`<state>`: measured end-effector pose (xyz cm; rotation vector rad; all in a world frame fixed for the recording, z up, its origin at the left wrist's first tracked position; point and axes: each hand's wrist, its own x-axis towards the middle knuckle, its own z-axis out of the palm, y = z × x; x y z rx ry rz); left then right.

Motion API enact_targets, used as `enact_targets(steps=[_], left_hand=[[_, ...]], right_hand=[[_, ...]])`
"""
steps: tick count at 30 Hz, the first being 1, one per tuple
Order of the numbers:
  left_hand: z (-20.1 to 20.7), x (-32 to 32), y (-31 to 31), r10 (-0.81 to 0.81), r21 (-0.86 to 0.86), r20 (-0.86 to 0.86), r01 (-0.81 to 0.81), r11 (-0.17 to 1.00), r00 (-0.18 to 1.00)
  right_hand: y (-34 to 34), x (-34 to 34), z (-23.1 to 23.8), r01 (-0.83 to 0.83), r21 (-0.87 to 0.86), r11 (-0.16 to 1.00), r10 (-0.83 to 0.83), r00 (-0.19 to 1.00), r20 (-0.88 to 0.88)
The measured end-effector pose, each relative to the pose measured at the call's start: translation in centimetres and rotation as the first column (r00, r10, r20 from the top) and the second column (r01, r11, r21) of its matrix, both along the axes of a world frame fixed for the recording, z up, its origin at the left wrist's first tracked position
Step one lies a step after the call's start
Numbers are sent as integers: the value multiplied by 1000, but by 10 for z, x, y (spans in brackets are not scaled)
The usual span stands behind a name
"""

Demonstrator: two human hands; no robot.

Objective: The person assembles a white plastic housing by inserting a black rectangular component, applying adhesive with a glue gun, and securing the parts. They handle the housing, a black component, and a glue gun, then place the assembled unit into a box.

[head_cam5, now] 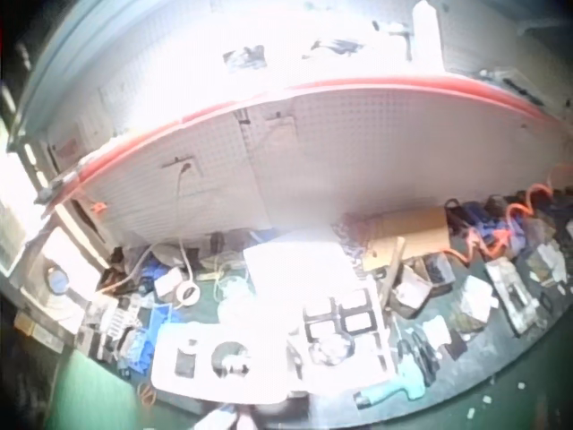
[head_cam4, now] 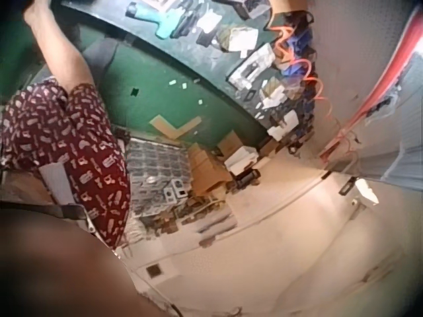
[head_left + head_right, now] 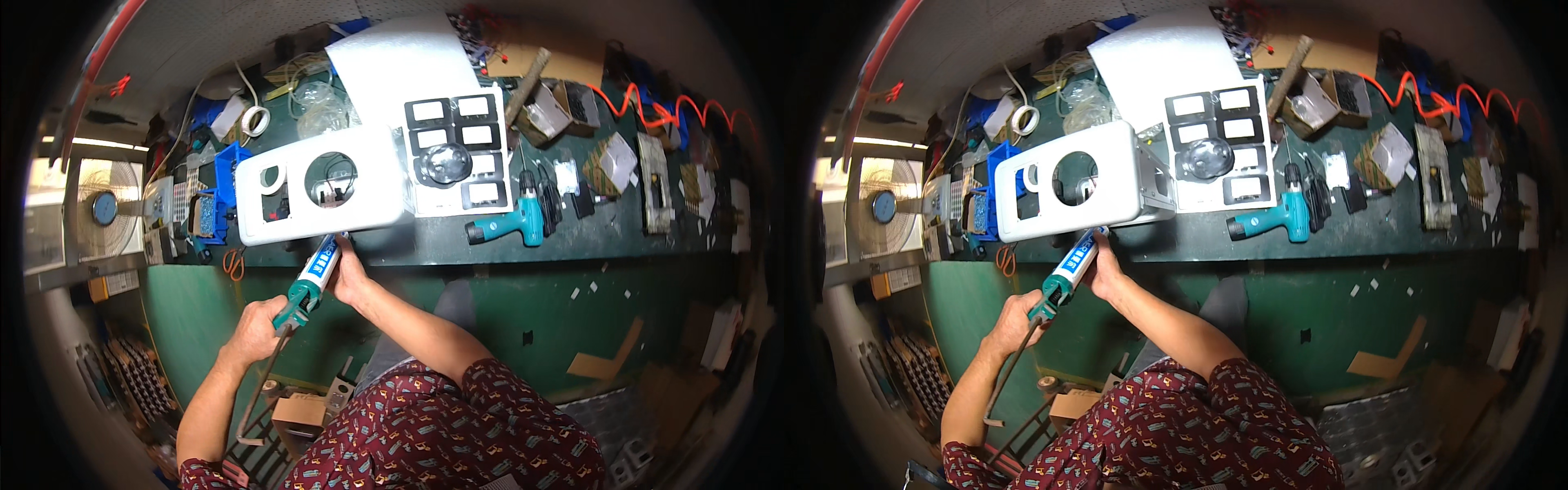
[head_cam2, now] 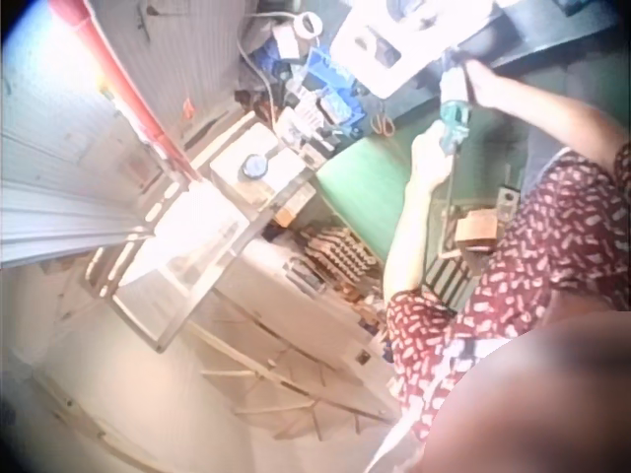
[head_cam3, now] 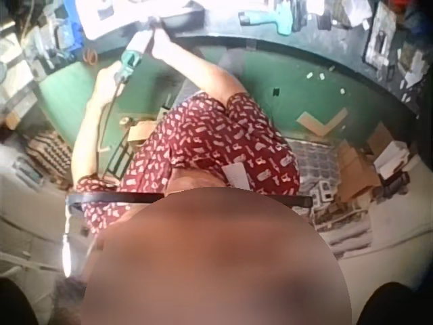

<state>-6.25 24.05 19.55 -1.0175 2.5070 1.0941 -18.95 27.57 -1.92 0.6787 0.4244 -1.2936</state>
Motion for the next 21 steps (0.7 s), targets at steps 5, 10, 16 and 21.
enact_targets(steps=[5,10,16,21], left_hand=[[14,-3,-30,-86,52,52,83,995,995],[17,0,-56,-227,60,108,222,973,968],[14,6,-72,-352,2,100,354,935,931],[12,11,-80,-384,0,122,386,922,915]], right_hand=[[-3,7,15,84,-23,996,-83,996,11],[-12,16,19,162,8,987,-162,986,37],[-14,24,21,178,-10,984,-178,983,48],[-17,32,16,203,-30,979,-201,978,53]])
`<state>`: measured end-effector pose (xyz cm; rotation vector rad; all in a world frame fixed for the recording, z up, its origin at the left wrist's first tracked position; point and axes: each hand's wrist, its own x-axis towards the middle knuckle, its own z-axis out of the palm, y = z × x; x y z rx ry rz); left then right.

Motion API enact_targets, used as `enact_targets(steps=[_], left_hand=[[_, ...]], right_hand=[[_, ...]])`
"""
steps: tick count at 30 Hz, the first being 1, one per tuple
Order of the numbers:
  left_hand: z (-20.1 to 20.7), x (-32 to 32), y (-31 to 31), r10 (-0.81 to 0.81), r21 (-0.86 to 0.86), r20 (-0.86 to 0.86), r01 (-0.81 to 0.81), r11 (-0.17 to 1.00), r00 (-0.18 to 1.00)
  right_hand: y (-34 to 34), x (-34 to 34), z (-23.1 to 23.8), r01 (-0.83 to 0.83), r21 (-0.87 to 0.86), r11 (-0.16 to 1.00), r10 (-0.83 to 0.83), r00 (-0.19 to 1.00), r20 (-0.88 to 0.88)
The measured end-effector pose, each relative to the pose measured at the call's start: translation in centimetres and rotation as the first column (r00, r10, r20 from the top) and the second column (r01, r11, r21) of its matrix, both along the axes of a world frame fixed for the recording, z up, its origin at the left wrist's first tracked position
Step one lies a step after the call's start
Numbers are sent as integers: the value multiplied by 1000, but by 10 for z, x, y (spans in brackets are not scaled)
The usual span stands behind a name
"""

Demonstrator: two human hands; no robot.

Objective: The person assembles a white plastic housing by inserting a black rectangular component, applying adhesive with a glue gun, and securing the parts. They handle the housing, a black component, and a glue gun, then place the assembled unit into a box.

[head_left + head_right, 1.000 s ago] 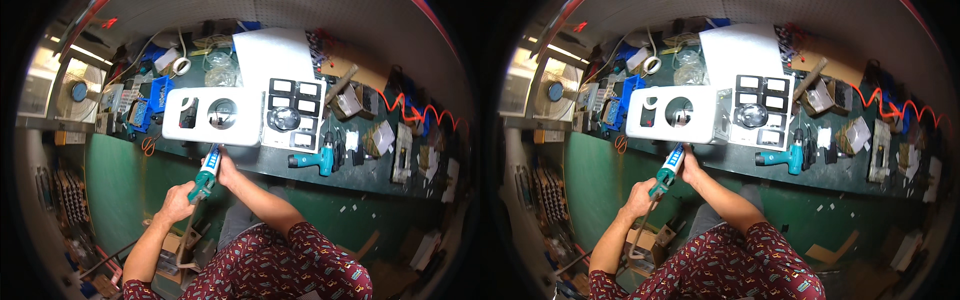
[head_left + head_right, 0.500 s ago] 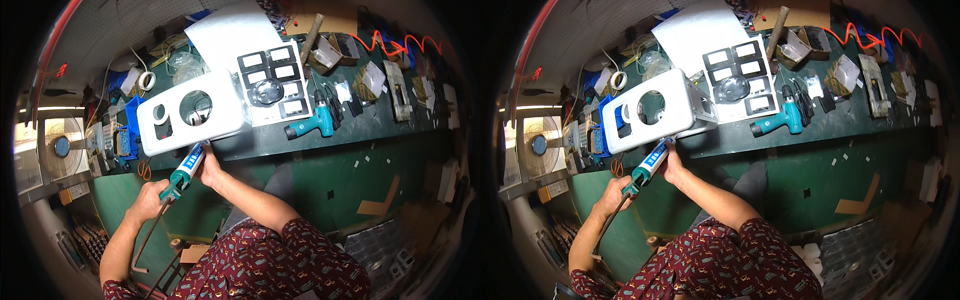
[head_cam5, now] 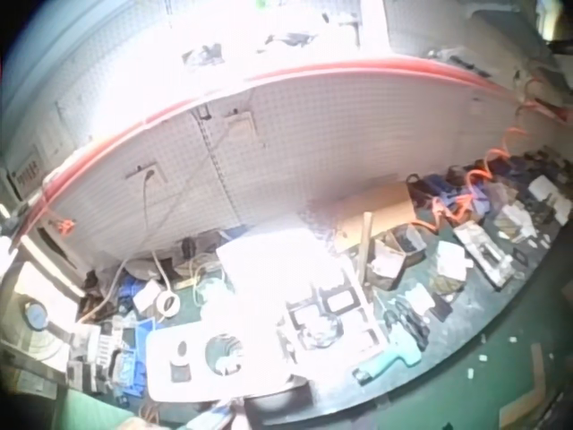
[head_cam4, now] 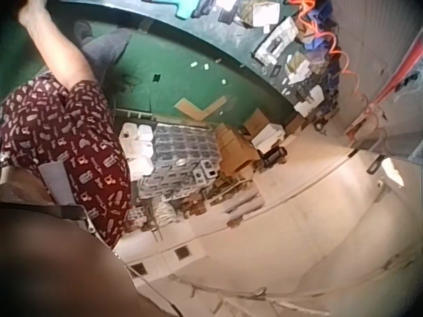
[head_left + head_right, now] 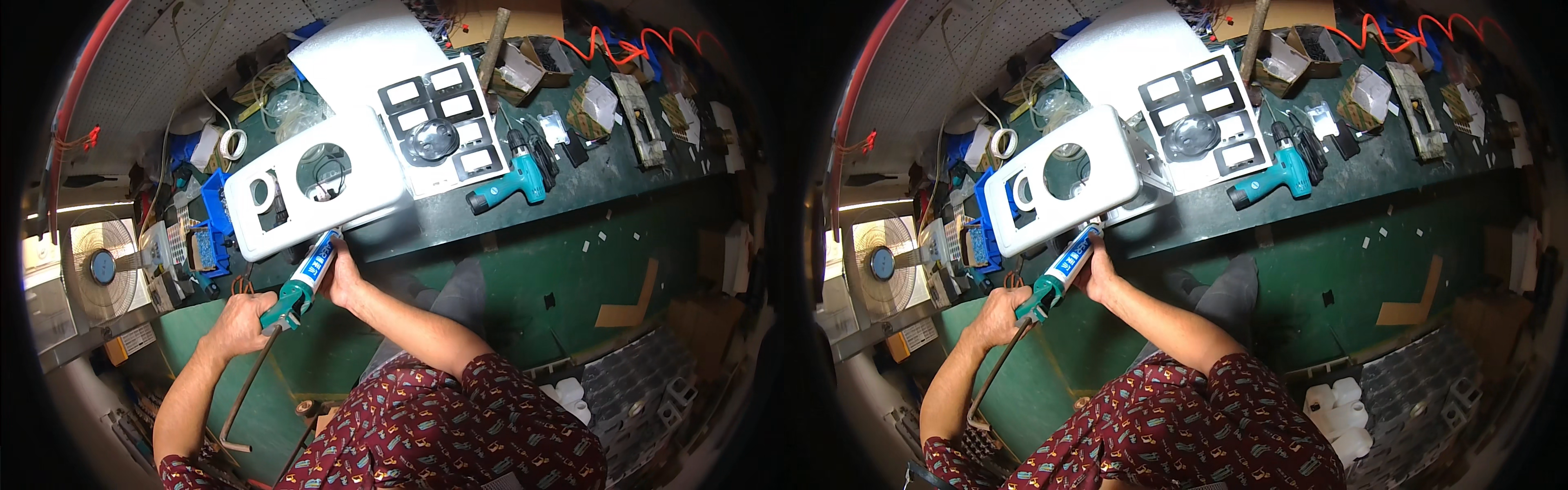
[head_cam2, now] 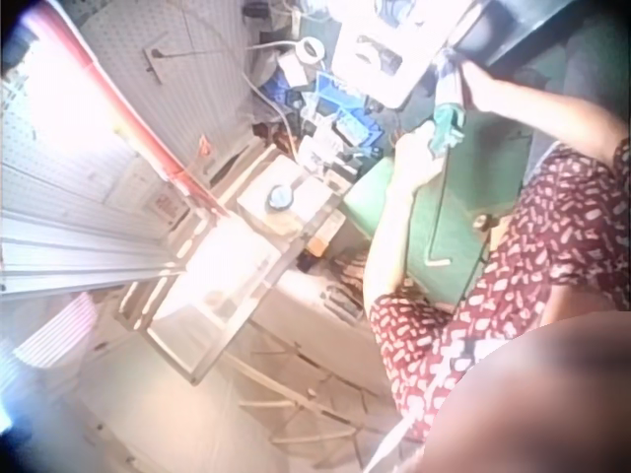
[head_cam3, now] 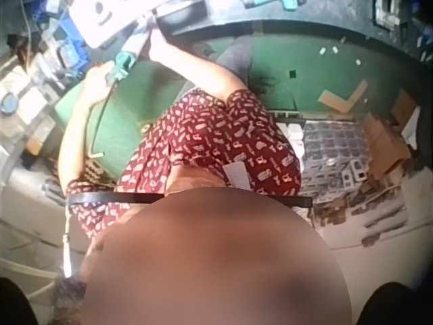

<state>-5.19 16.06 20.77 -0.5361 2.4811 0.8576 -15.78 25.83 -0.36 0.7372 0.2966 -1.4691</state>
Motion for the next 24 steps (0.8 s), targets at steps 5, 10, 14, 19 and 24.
enact_targets(steps=[5,10,14,19,24], left_hand=[[11,-13,3,-42,-19,74,43,999,996],[3,0,3,-38,-7,21,38,999,999],[-4,8,1,-5,8,-30,5,1000,1000],[-7,10,-3,-41,-10,-11,41,999,999],[-9,10,-4,-72,-32,-10,72,997,997]], right_hand=[[0,1,-3,15,-10,1000,-15,1000,0],[1,3,-2,11,-5,1000,-11,1000,-5],[1,5,-4,25,-10,1000,-25,1000,2],[2,6,-5,52,-12,999,-52,999,3],[2,7,-3,93,9,996,-93,995,31]])
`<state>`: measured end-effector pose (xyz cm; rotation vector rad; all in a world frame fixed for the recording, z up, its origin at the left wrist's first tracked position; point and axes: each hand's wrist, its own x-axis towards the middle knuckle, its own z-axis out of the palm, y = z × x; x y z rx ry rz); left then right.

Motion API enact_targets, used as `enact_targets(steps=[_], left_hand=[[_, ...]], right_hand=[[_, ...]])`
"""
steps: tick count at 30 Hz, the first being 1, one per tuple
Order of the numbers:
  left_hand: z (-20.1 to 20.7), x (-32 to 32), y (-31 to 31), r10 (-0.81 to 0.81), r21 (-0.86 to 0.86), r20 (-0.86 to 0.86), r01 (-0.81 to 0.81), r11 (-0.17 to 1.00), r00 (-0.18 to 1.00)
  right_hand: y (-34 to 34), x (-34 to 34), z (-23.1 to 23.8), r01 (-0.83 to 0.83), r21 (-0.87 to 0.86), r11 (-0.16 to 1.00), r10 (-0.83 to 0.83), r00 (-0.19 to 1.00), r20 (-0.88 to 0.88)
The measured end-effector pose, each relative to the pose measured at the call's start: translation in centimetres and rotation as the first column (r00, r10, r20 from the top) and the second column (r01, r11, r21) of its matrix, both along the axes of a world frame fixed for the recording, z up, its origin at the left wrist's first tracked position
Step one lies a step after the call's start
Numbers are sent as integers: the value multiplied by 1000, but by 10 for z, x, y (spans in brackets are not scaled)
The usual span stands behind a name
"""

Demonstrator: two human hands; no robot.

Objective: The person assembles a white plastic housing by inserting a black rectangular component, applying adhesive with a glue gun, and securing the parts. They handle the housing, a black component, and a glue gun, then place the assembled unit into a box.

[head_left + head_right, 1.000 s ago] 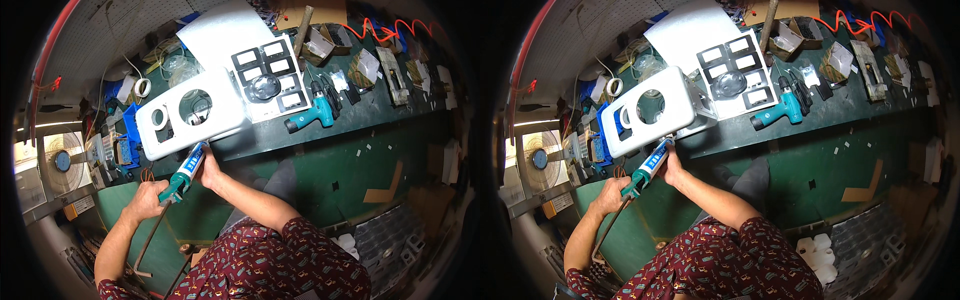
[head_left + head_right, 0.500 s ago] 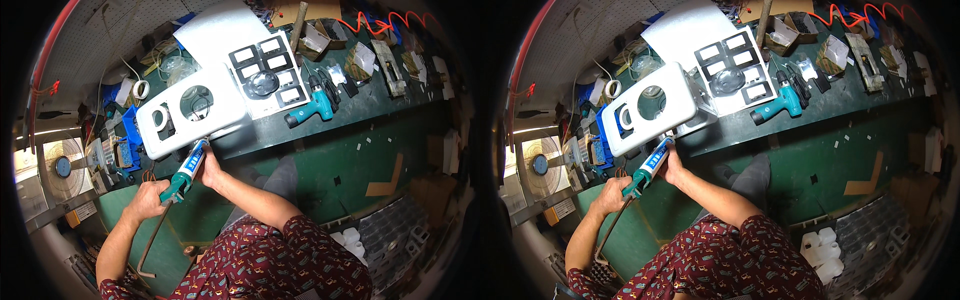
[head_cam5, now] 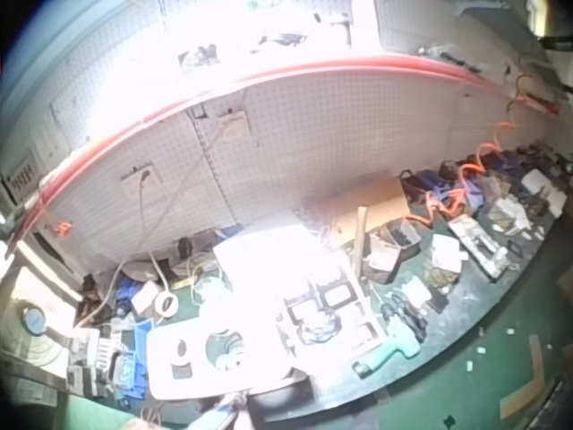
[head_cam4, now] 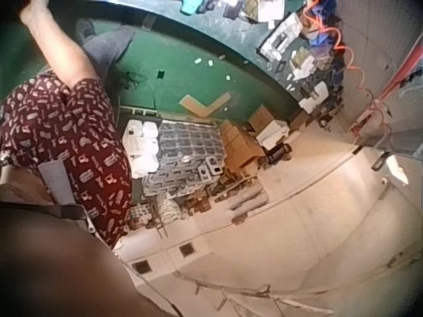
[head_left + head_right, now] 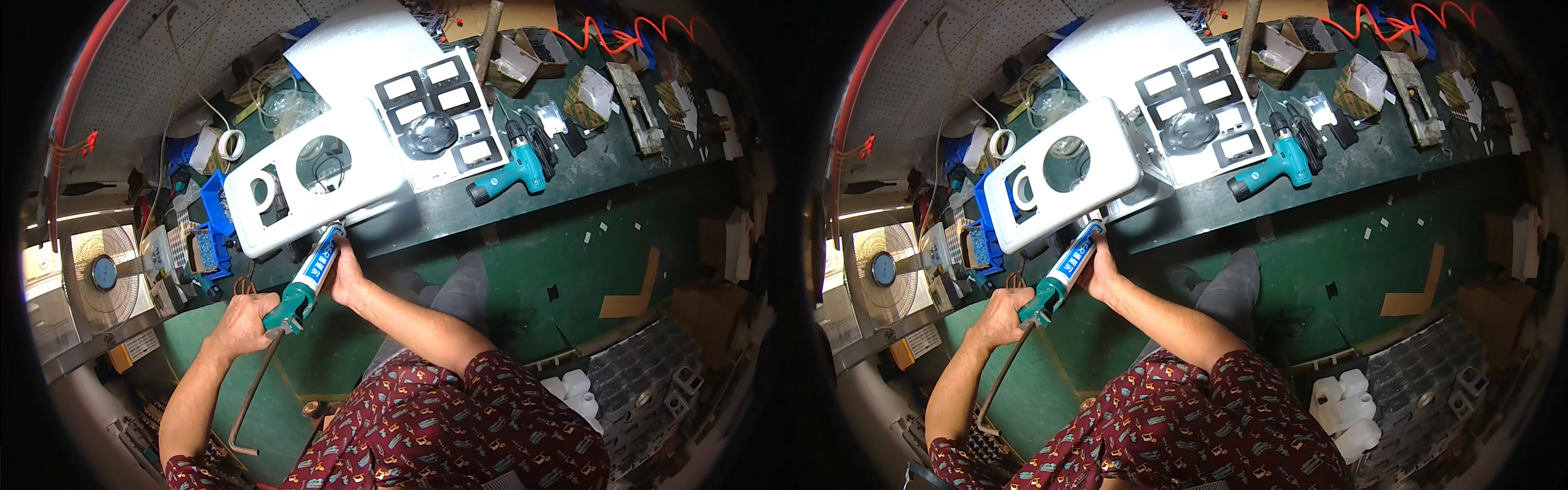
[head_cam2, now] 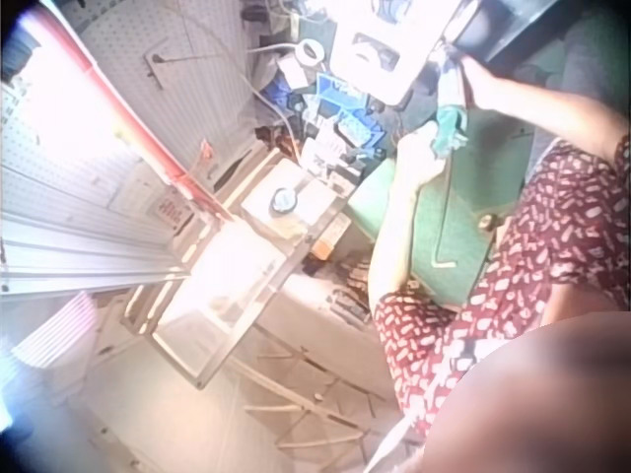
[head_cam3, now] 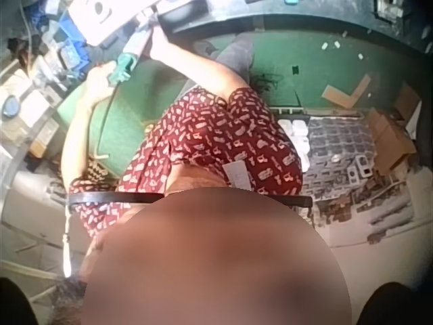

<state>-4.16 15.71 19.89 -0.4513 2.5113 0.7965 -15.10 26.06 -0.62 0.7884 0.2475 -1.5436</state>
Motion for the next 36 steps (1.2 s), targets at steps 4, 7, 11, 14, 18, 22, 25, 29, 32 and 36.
enact_targets(steps=[4,7,11,14,18,22,25,29,32,36], left_hand=[[2,-3,2,-9,-15,-8,9,1000,1000],[7,-12,4,-7,-20,21,7,1000,1000],[7,-13,7,28,9,19,-28,1000,999],[11,-18,13,119,62,56,-122,991,991],[21,-35,23,153,77,96,-161,984,984],[22,-35,28,230,80,108,-239,968,967],[19,-25,33,306,97,89,-314,945,948],[14,-4,43,407,195,-32,-394,898,913],[9,19,68,520,135,-102,-506,852,848],[-8,31,92,441,48,-229,-442,896,868]], right_hand=[[0,1,1,-5,-12,1000,5,1000,-8],[-1,-2,0,-28,-33,999,27,999,-32],[-1,-1,0,-40,-28,999,38,998,-50],[-2,-5,5,-54,-21,998,53,997,-60],[-5,-14,12,-57,-3,998,57,997,-48],[-4,-20,25,-96,52,994,99,994,-53],[-5,-24,27,-118,11,993,119,991,-56],[0,-20,23,-135,-64,989,121,976,-181],[10,-17,31,-184,-63,981,165,960,-226],[11,-18,22,-248,-49,968,226,936,-269]])
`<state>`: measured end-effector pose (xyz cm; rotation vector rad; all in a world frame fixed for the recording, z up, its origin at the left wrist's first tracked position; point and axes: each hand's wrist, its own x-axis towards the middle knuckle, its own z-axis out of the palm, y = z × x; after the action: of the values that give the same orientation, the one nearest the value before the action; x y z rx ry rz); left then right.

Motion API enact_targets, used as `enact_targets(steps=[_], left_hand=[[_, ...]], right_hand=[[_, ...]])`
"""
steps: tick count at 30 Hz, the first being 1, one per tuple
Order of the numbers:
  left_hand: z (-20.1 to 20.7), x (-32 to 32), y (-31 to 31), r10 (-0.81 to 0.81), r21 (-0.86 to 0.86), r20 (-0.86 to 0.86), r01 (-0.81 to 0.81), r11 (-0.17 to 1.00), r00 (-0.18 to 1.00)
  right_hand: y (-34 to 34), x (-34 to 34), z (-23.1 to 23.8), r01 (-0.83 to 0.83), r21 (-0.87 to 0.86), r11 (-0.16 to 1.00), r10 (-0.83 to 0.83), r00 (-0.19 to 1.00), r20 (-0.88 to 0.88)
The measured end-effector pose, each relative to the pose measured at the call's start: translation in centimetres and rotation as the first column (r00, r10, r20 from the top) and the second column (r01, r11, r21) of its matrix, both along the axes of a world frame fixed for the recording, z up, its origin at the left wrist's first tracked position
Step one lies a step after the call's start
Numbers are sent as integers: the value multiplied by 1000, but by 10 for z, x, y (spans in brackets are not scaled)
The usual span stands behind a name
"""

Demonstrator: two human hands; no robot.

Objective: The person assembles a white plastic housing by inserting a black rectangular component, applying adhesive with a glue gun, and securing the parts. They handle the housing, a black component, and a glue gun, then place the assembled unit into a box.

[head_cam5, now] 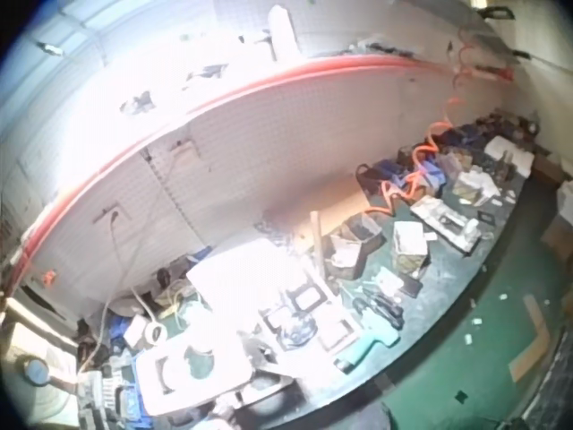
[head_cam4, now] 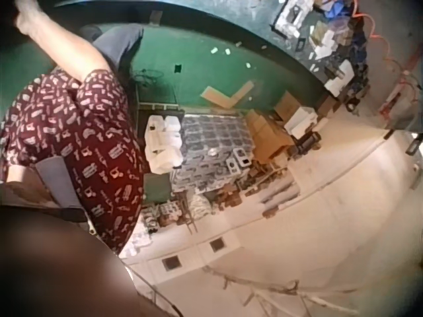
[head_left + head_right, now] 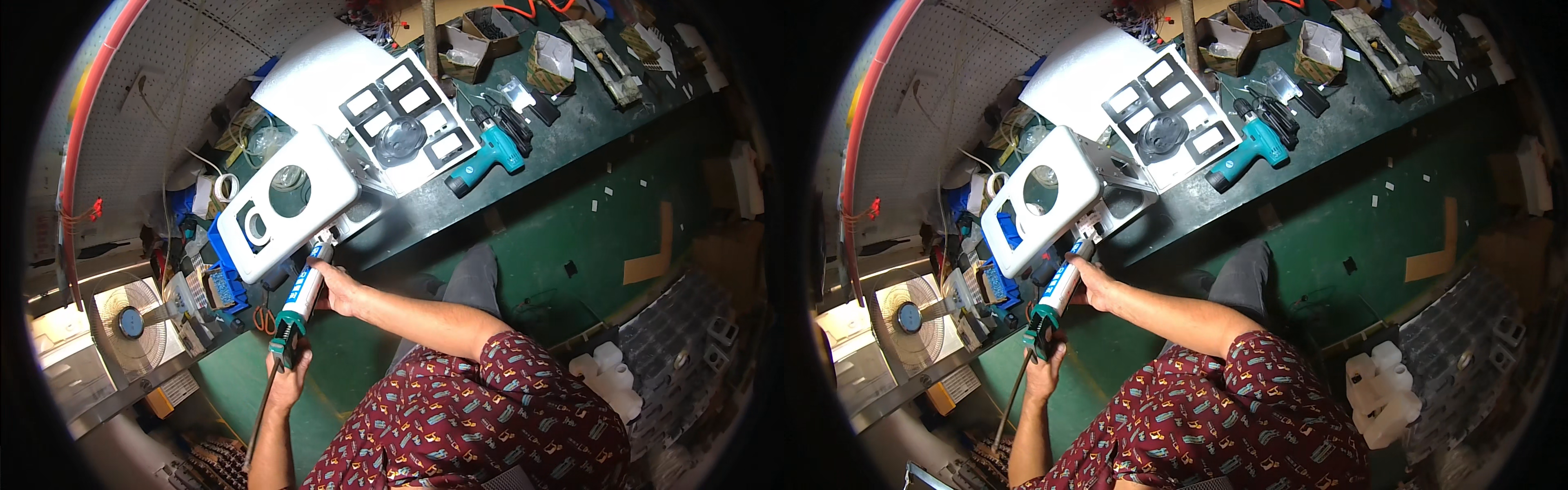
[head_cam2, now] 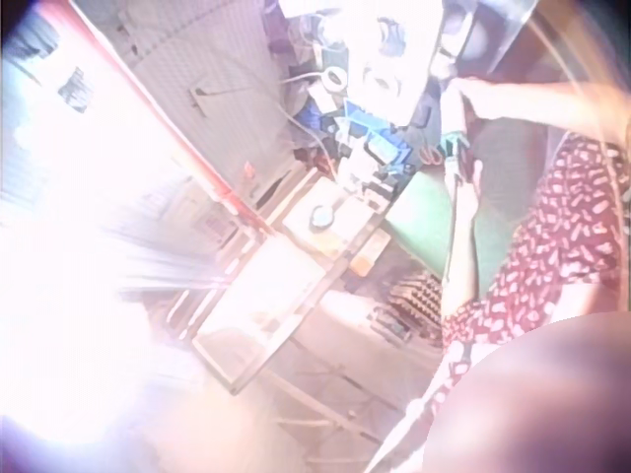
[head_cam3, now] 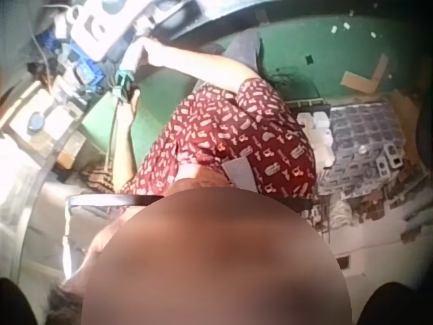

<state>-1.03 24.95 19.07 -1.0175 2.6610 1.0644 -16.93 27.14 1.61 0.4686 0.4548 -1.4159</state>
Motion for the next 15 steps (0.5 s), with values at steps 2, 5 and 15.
enact_targets(steps=[2,5,15], left_hand=[[-16,16,11,32,-34,-108,-36,999,994],[-23,19,22,47,-56,-100,-53,997,994],[-34,35,35,496,279,-199,-436,855,845]], right_hand=[[3,-1,4,-28,-14,1000,28,999,-26],[4,-3,1,-48,-35,998,46,997,-63],[0,-2,13,-82,-131,988,57,981,-183]])
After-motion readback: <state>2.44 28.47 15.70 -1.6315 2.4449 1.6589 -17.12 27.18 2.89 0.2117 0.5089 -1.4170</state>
